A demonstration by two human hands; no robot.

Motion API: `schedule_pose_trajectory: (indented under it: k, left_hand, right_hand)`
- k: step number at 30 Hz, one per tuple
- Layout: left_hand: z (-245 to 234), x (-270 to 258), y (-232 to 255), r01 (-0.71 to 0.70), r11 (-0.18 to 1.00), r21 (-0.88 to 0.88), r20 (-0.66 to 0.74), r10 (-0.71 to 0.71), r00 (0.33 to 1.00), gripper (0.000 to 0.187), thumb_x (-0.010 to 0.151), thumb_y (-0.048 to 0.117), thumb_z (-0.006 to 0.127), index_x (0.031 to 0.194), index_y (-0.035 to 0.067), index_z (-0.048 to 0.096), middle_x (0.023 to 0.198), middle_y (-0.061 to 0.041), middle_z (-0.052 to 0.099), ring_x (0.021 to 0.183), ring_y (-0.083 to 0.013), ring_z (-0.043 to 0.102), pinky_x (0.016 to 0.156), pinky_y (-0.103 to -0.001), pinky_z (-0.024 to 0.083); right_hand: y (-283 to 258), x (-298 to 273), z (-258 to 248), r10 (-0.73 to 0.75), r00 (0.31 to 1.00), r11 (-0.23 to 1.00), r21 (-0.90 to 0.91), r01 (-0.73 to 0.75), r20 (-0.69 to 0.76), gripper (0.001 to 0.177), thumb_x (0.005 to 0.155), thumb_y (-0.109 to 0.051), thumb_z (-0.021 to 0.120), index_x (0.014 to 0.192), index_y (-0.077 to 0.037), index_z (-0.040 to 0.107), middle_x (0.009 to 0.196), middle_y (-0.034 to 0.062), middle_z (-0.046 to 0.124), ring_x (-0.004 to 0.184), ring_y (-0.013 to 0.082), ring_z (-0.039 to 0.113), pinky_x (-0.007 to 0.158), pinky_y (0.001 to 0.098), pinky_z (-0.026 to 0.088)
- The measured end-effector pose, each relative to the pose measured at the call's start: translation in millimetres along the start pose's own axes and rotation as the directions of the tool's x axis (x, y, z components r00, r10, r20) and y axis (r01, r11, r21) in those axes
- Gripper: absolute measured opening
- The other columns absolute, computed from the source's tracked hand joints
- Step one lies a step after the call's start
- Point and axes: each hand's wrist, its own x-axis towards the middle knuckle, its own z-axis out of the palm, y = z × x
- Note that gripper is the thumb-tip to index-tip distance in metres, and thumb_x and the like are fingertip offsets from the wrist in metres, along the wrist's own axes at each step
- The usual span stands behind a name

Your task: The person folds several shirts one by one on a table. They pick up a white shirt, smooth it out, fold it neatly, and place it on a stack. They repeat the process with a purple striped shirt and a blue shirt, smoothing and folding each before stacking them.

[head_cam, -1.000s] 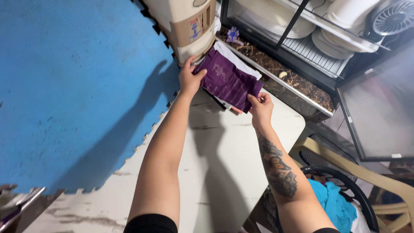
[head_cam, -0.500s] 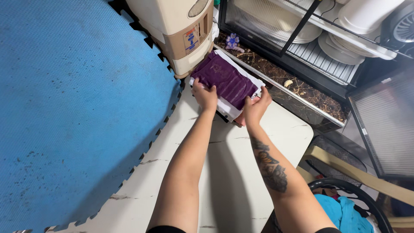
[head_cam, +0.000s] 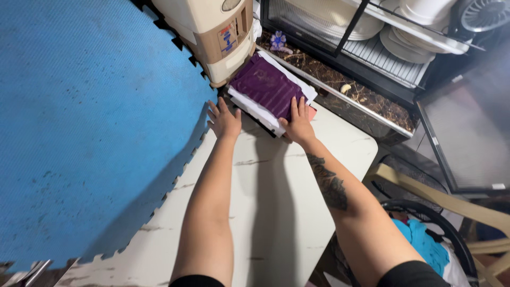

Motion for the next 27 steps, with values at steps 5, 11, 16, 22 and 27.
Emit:
schedule_pose_trajectory:
  k: [5,11,16,22,27]
  left_hand:
    - [-16,-112,-27,-0.335,0.905,-0.26,-0.054,0.333,0.941,0.078,0.087,0.025,0.077,0.155,0.016,0.04,0.166,-0.025,0.02,0.15,-0.0504,0.022,0.118,-0.059,0.028]
    - [-49,-287,-26,-0.495,0.731,-0.47,-0.126,0.5,0.857,0.065,0.087,0.02,0.077,0.147,0.013,0.05,0.162,-0.028,0.029,0.147,-0.0526,0.03,0.118,-0.059,0.032]
    - [-56,-385,-11,-0.432,0.717,-0.547,0.053,0.545,0.836,0.04,0.092,0.013,0.072,0.132,0.015,0.067,0.159,-0.027,0.035,0.148,-0.0495,0.031,0.117,-0.056,0.033]
    - [-40,-463,12,-0.512,0.597,-0.617,0.165,0.735,0.658,0.029,0.09,0.013,0.07,0.119,0.014,0.073,0.146,-0.02,0.055,0.141,-0.0445,0.043,0.115,-0.051,0.039]
    - [-15,-529,34,-0.503,0.539,-0.676,0.239,0.805,0.542,0.028,0.088,0.013,0.071,0.117,0.013,0.073,0.137,-0.017,0.062,0.131,-0.0396,0.054,0.111,-0.046,0.044]
  right_hand:
    - [-38,-84,-21,-0.208,0.936,0.955,0.147,0.257,-0.285,0.072,0.091,-0.015,0.074,0.155,-0.009,0.04,0.163,0.0241,0.031,0.147,0.0456,0.037,0.12,0.0481,0.038]
    - [-84,-258,-50,-0.279,0.933,0.933,0.164,0.319,-0.225,0.04,0.087,-0.01,0.077,0.125,-0.009,0.063,0.147,0.0192,0.05,0.146,0.0504,0.032,0.115,0.0566,0.035]
    - [-79,-372,-76,-0.218,0.954,0.971,0.048,0.233,-0.205,0.031,0.085,-0.013,0.077,0.115,-0.012,0.069,0.139,0.0142,0.057,0.143,0.0473,0.036,0.117,0.0593,0.031]
    - [-51,-490,-100,-0.056,0.97,0.998,-0.025,0.052,-0.236,0.032,0.086,-0.016,0.075,0.117,-0.01,0.069,0.139,0.012,0.059,0.146,0.0468,0.035,0.115,0.0586,0.032]
    - [3,-568,-106,0.074,0.951,0.994,-0.054,-0.095,-0.3,0.027,0.086,-0.016,0.076,0.111,-0.01,0.071,0.131,0.01,0.064,0.138,0.0436,0.044,0.114,0.0559,0.035]
